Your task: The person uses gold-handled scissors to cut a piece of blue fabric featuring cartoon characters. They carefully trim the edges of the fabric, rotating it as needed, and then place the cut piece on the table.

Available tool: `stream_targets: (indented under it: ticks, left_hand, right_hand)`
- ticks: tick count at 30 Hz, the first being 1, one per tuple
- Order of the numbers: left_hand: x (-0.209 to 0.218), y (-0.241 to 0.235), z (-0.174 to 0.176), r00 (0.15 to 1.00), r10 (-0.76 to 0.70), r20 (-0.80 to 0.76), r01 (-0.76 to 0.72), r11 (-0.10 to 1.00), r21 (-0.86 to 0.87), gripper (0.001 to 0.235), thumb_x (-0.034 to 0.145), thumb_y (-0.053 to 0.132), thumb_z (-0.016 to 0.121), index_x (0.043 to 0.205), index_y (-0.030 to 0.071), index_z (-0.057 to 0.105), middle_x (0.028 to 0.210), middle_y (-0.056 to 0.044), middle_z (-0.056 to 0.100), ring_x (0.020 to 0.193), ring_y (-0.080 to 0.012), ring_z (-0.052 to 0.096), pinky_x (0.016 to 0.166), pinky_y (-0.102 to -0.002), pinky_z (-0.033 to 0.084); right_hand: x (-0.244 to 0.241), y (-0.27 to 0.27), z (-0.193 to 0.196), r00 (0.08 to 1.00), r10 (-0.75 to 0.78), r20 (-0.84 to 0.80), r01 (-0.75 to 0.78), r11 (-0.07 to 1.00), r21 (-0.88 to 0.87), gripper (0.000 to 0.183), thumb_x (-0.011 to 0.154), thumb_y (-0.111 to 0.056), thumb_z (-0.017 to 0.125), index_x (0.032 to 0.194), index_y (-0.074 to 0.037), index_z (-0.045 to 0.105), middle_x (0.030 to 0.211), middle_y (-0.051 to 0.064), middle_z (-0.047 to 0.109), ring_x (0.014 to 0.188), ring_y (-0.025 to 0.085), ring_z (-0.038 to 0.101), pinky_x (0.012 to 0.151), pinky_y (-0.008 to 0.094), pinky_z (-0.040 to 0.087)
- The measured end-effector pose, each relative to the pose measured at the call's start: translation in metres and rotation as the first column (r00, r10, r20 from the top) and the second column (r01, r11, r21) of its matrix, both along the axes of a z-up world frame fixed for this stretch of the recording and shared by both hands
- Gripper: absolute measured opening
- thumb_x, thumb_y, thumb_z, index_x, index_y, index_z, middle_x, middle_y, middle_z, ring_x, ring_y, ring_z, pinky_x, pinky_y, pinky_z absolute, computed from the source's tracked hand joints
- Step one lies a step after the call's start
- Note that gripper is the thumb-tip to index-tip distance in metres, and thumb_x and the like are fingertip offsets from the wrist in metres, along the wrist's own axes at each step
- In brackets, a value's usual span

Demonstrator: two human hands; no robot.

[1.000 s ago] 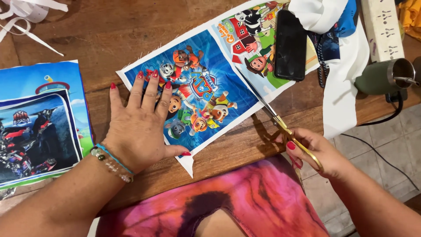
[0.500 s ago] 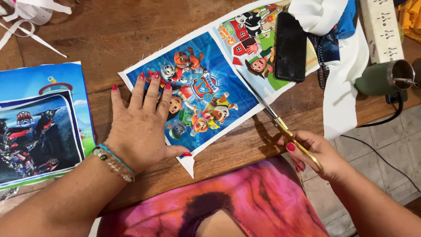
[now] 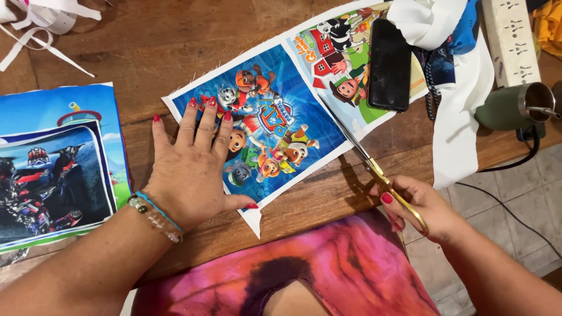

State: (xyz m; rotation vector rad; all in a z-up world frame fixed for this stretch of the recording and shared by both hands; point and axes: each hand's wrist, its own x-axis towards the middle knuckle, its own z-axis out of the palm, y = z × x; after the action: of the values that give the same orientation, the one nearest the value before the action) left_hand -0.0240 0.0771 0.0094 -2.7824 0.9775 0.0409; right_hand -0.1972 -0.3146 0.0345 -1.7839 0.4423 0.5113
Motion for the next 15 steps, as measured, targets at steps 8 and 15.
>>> stream_targets:
  ticks: [8, 15]
  left_hand:
    - [0.000, -0.001, 0.003, 1.000, 0.008, -0.017, -0.008, 1.000, 0.008, 0.153, 0.044, 0.122, 0.042, 0.157, 0.019, 0.027, 0.167, -0.013, 0.021, 0.154, -0.0365, 0.016, 0.108, -0.077, 0.021]
    - [-0.001, -0.003, 0.005, 1.000, 0.014, -0.015, -0.014, 0.999, 0.029, 0.156, 0.042, 0.123, 0.042, 0.157, 0.020, 0.027, 0.167, -0.013, 0.022, 0.154, -0.0357, 0.017, 0.109, -0.076, 0.022]
  right_hand:
    - [0.025, 0.013, 0.012, 0.997, -0.025, -0.076, 0.026, 1.000, 0.013, 0.035, 0.090, -0.022, 0.067, 0.117, 0.001, 0.067, 0.057, 0.010, 0.054, 0.045, 0.022, 0.056, 0.051, 0.038, 0.058]
    - [0.033, 0.017, 0.015, 0.996, -0.037, -0.086, 0.037, 0.999, 0.004, 0.032, 0.090, -0.020, 0.067, 0.113, 0.002, 0.068, 0.054, 0.007, 0.053, 0.042, 0.019, 0.053, 0.047, 0.039, 0.060]
